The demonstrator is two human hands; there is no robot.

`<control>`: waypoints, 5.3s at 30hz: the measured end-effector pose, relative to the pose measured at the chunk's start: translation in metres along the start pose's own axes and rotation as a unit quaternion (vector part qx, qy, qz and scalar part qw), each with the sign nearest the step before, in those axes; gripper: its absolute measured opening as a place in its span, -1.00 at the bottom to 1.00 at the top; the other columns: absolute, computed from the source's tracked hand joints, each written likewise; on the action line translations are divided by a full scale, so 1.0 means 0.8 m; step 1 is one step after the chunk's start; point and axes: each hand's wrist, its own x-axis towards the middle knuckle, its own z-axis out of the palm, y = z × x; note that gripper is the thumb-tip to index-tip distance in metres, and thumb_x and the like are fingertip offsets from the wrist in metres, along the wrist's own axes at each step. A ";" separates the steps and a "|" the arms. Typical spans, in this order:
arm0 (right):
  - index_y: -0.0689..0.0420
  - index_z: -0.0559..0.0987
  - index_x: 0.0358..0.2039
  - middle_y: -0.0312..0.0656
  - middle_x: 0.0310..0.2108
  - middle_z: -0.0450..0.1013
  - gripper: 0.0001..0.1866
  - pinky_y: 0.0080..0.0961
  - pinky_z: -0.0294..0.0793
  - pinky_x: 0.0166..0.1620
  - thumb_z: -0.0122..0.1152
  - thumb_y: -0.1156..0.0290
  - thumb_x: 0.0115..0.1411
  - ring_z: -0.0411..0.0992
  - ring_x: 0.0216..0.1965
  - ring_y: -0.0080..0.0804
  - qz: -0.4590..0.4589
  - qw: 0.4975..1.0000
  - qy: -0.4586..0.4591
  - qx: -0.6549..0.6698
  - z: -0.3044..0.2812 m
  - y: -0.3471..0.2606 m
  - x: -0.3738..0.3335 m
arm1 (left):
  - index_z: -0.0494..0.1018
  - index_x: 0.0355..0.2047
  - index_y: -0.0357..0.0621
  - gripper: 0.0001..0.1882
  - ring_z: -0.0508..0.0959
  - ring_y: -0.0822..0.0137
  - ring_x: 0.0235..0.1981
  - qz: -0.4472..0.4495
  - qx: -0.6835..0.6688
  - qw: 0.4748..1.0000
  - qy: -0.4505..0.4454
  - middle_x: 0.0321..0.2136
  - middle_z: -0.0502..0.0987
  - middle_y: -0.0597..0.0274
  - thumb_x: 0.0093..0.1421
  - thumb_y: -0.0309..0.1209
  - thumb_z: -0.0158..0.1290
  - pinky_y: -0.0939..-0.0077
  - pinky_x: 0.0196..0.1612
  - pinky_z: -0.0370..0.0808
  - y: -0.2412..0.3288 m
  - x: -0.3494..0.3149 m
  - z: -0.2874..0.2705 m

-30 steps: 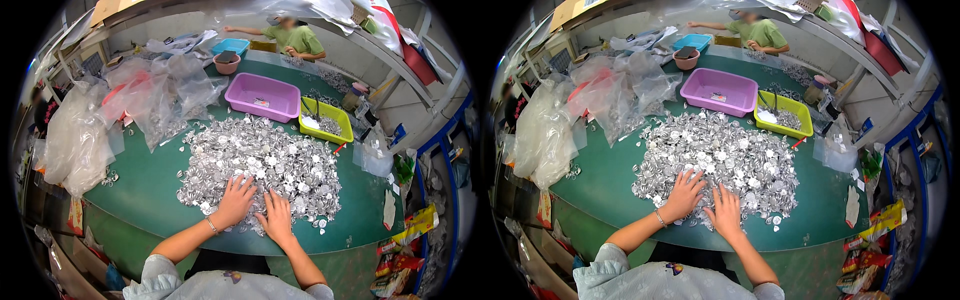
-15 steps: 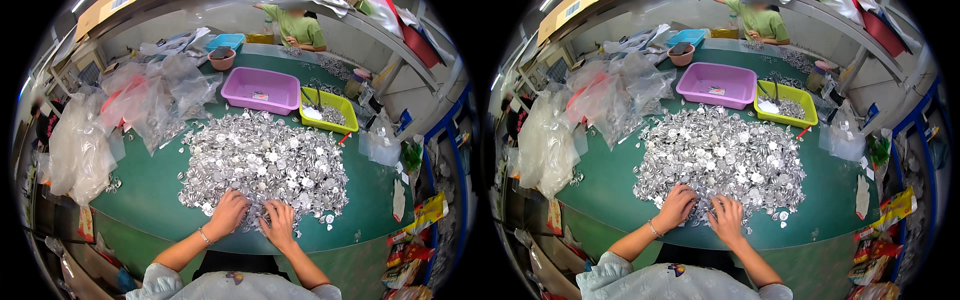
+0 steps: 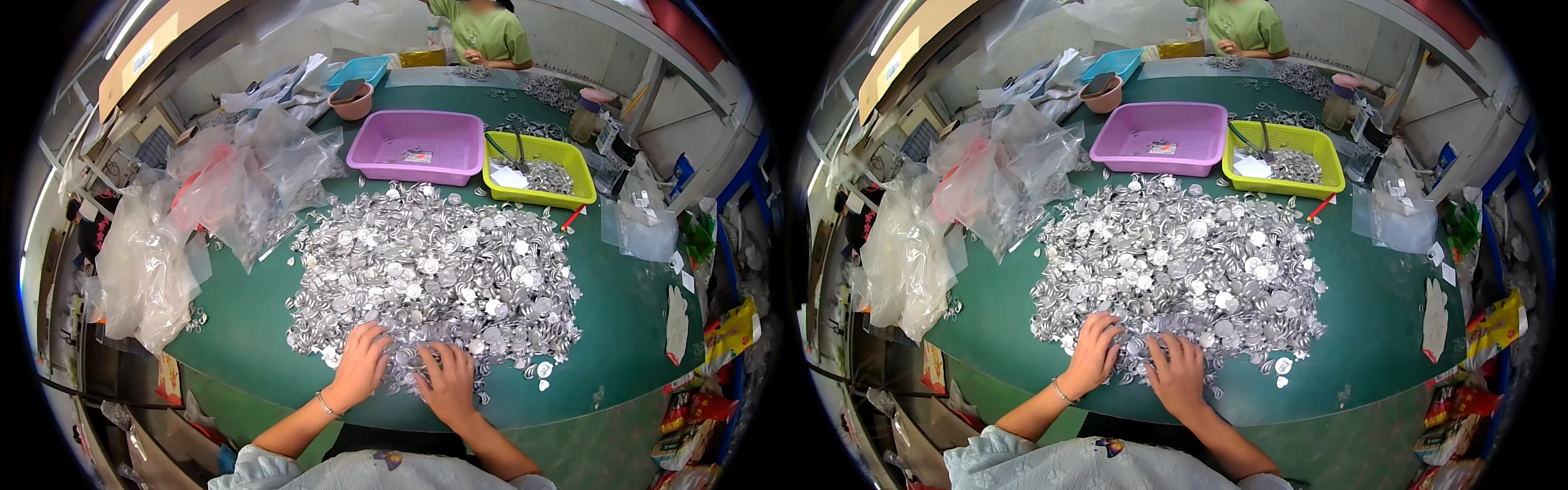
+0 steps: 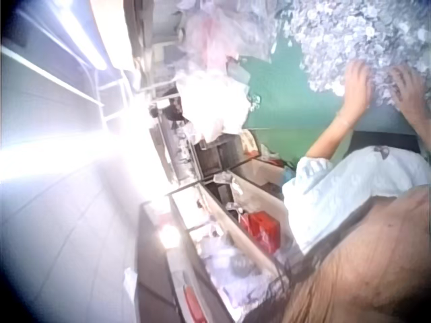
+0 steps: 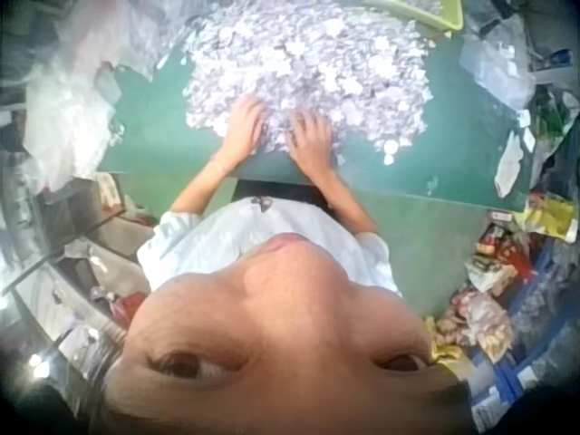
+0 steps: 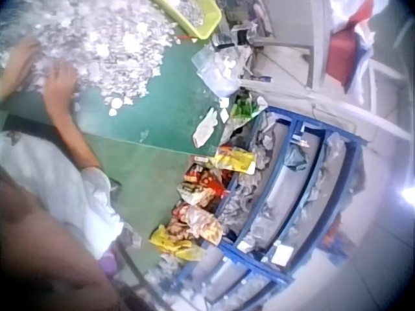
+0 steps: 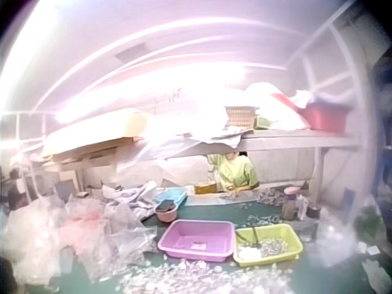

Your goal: The person walks to a workstation and sits on a red stool. They sort a large pile of small silver metal parts on a green table by hand, picking up individual pieces and placing them into a clear plastic bag. The person repeatedly handles the parts, occasionally adjusting the bag or the pile.

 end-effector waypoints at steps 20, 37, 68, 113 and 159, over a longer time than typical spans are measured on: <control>0.17 0.50 -0.13 -0.13 -0.22 0.40 -0.60 -0.26 0.31 -0.19 0.31 0.33 0.00 0.33 -0.24 -0.14 0.068 0.987 0.139 0.048 0.001 0.009 0.001 | 0.36 0.00 -0.04 -0.54 0.04 -0.12 0.24 -0.009 0.067 0.997 -0.029 0.17 0.18 0.08 0.04 -0.36 0.12 -0.09 0.22 0.05 0.006 0.000 0.008; 0.30 0.43 -0.23 0.05 -0.21 0.39 -0.70 -0.17 0.31 -0.11 0.23 0.44 0.06 0.33 -0.19 0.03 0.078 0.979 0.186 -0.005 0.019 0.008 -0.006 | 0.27 0.09 -0.11 -0.47 -0.01 -0.08 0.27 0.083 0.043 0.993 -0.078 0.13 0.22 0.19 0.08 -0.40 0.08 -0.20 0.22 -0.08 -0.012 -0.002 0.007; 0.33 0.42 -0.21 0.04 -0.24 0.40 -0.76 -0.21 0.31 -0.15 0.11 0.64 0.06 0.33 -0.23 0.00 0.124 0.976 0.181 -0.001 -0.005 0.018 -0.008 | 0.42 -0.14 -0.14 -0.57 0.24 0.02 0.15 0.059 -0.124 0.990 0.025 0.01 0.33 0.10 -0.09 -0.67 0.04 0.13 0.16 0.19 -0.031 -0.018 -0.048; 0.28 0.47 -0.23 0.00 -0.22 0.39 -0.78 -0.21 0.28 -0.19 0.12 0.60 0.05 0.32 -0.25 -0.02 0.101 0.980 0.167 0.038 -0.007 0.024 -0.007 | 0.17 0.18 -0.29 -0.43 0.46 0.31 -0.02 -0.037 -0.541 0.824 0.163 -0.04 0.44 0.05 0.12 -0.72 -0.07 0.46 0.09 0.36 -0.130 0.270 -0.071; 0.26 0.49 -0.26 -0.01 -0.24 0.38 -0.81 -0.21 0.29 -0.18 0.11 0.58 0.06 0.31 -0.22 -0.02 0.091 0.982 0.166 0.001 -0.002 0.023 -0.007 | -0.20 0.33 -0.05 -0.18 0.34 -0.09 0.11 -0.025 -0.714 0.699 0.028 0.21 0.12 -0.18 0.15 -0.60 -0.01 0.15 0.07 0.41 -0.134 0.200 -0.134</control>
